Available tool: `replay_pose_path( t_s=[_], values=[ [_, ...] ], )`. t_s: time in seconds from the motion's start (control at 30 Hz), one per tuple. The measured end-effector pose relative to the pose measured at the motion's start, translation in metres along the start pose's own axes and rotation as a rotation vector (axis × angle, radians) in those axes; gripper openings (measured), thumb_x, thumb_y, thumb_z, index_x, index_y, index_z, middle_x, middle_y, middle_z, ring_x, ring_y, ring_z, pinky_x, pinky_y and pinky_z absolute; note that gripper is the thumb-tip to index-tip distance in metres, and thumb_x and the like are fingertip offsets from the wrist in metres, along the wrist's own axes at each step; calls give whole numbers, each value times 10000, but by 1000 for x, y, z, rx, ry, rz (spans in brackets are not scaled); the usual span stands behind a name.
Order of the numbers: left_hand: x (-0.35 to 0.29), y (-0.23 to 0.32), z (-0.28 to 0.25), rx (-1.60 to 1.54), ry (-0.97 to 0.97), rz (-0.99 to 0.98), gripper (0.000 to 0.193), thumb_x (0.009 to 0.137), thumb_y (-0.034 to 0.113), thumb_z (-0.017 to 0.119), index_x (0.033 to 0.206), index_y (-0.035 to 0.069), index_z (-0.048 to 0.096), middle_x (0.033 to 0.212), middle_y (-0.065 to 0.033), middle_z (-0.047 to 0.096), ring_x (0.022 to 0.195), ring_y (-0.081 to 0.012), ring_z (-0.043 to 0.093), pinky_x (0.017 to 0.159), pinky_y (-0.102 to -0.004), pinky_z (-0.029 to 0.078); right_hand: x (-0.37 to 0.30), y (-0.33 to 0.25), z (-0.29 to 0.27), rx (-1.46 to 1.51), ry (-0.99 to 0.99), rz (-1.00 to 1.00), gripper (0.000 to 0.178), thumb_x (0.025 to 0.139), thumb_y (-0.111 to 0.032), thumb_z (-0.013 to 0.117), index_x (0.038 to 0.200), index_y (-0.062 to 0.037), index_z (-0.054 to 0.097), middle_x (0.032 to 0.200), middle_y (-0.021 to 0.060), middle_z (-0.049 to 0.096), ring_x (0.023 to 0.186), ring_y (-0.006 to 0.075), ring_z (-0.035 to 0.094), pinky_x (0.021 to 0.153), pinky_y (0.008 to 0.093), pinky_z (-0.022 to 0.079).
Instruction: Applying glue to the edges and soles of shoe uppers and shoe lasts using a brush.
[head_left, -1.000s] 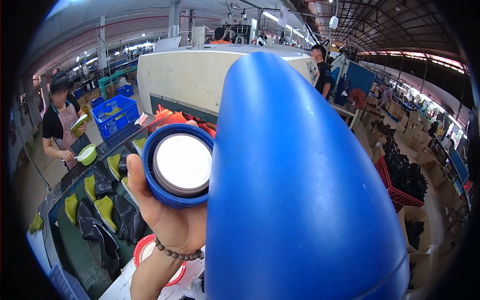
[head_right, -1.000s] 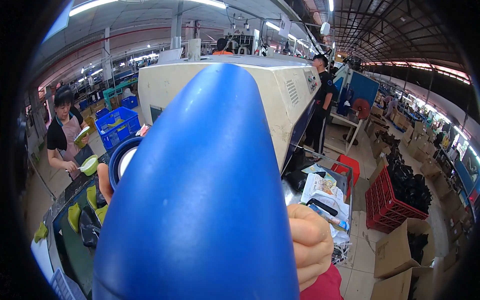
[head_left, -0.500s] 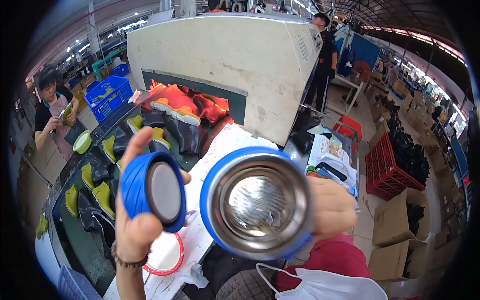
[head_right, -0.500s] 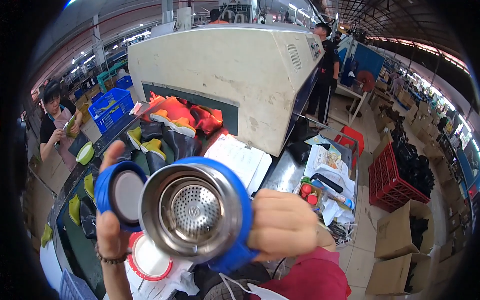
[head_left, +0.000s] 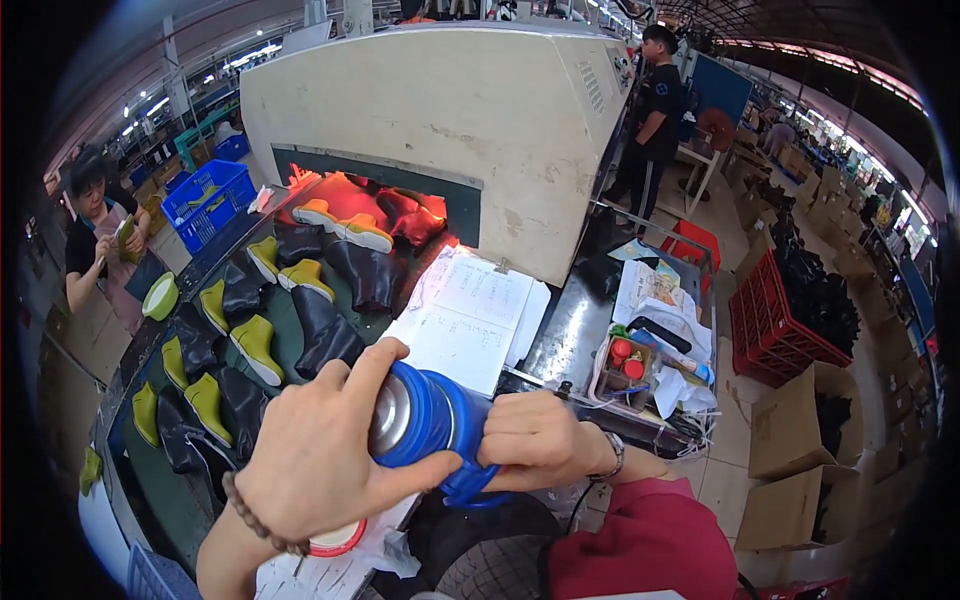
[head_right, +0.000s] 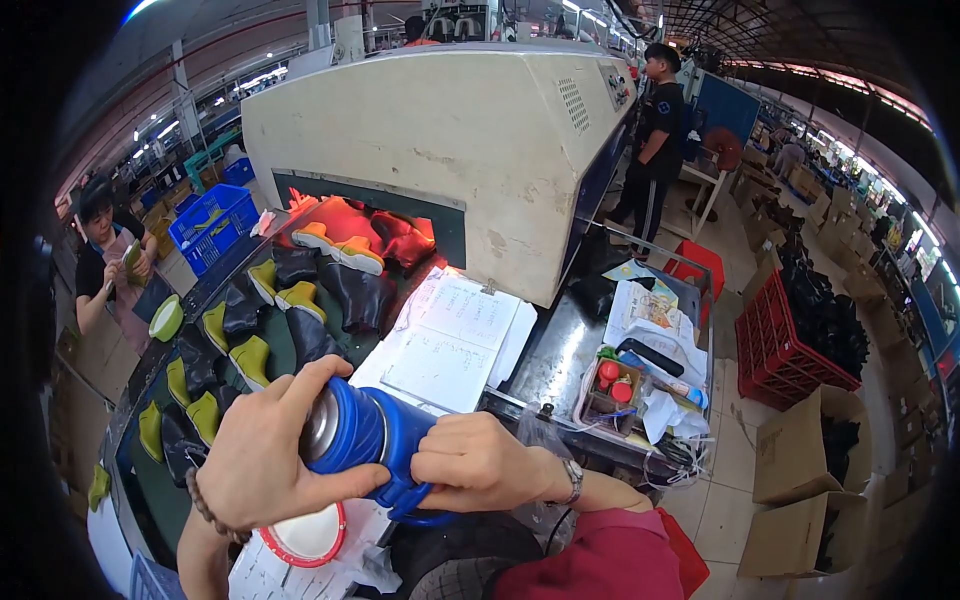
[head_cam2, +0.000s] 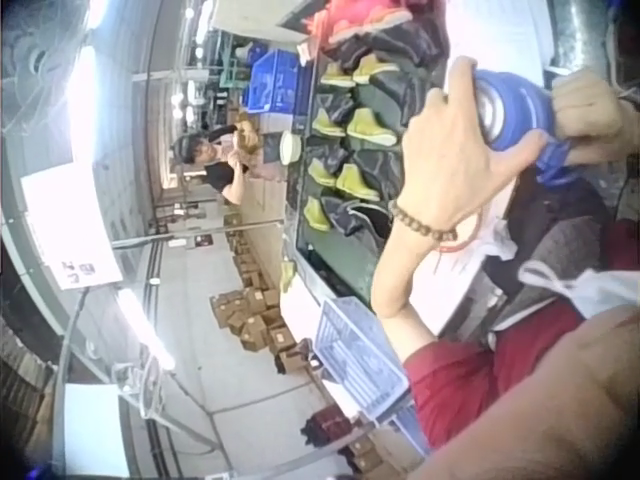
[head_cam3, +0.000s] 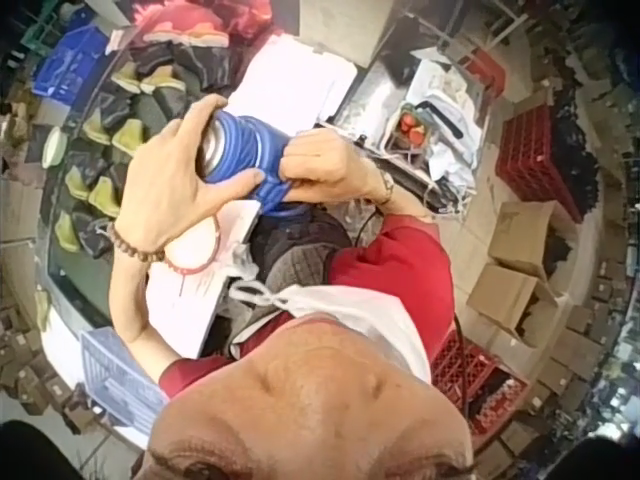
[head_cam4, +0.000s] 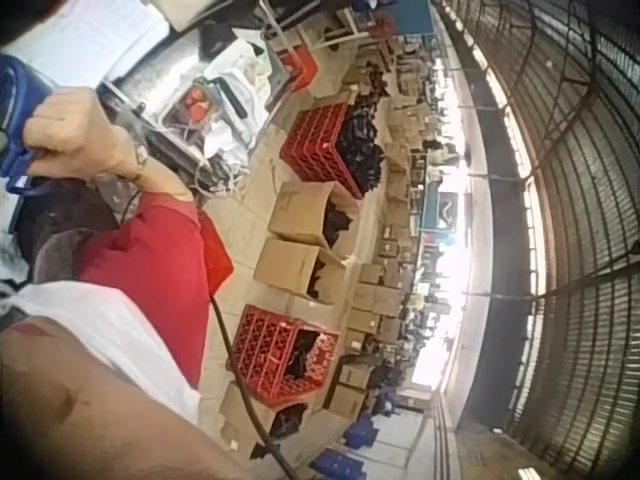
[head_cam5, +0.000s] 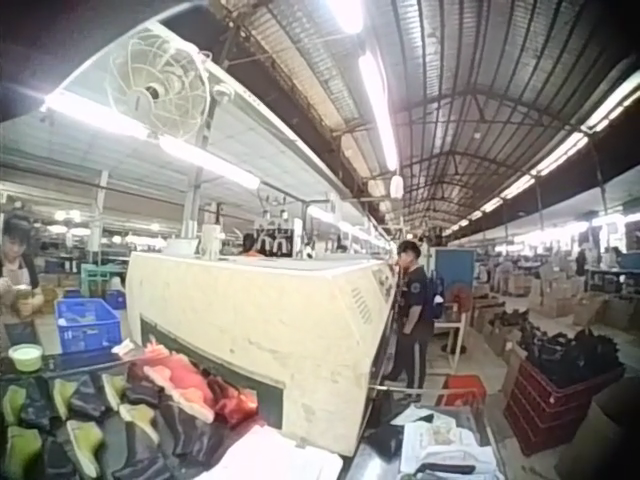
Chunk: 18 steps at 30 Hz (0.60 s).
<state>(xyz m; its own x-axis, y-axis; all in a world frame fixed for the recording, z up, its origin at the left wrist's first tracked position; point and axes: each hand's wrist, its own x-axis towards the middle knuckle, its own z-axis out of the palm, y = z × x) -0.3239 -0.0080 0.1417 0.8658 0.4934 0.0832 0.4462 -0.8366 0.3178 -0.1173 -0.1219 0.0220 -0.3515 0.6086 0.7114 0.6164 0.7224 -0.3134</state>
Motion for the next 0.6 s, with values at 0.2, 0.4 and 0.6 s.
replay_pose_path(
  t_s=[0.2,0.4,0.6],
  values=[
    [17,-49,5,-130,-121,569,848,670,425,923,1369,92,577,1239,-238,609,1138,-345,634,917,-415,525,-10,8,5,180,25,68,284,771,-157,831,799,-78,560,703,54,508,610,274,535,559,377,406],
    [-2,-17,-15,-281,-221,105,847,687,365,940,1400,96,569,1240,-153,560,1176,-324,597,983,-418,498,-1,6,-5,216,-31,18,271,763,-151,835,803,-83,576,695,50,507,616,275,542,562,376,408],
    [12,-25,7,-343,-108,524,816,667,284,928,1396,120,600,1411,-206,509,1272,-362,548,1065,-455,458,-13,4,-20,-40,-17,60,281,726,-210,844,790,-96,596,696,55,511,637,282,566,565,393,421]
  ],
)
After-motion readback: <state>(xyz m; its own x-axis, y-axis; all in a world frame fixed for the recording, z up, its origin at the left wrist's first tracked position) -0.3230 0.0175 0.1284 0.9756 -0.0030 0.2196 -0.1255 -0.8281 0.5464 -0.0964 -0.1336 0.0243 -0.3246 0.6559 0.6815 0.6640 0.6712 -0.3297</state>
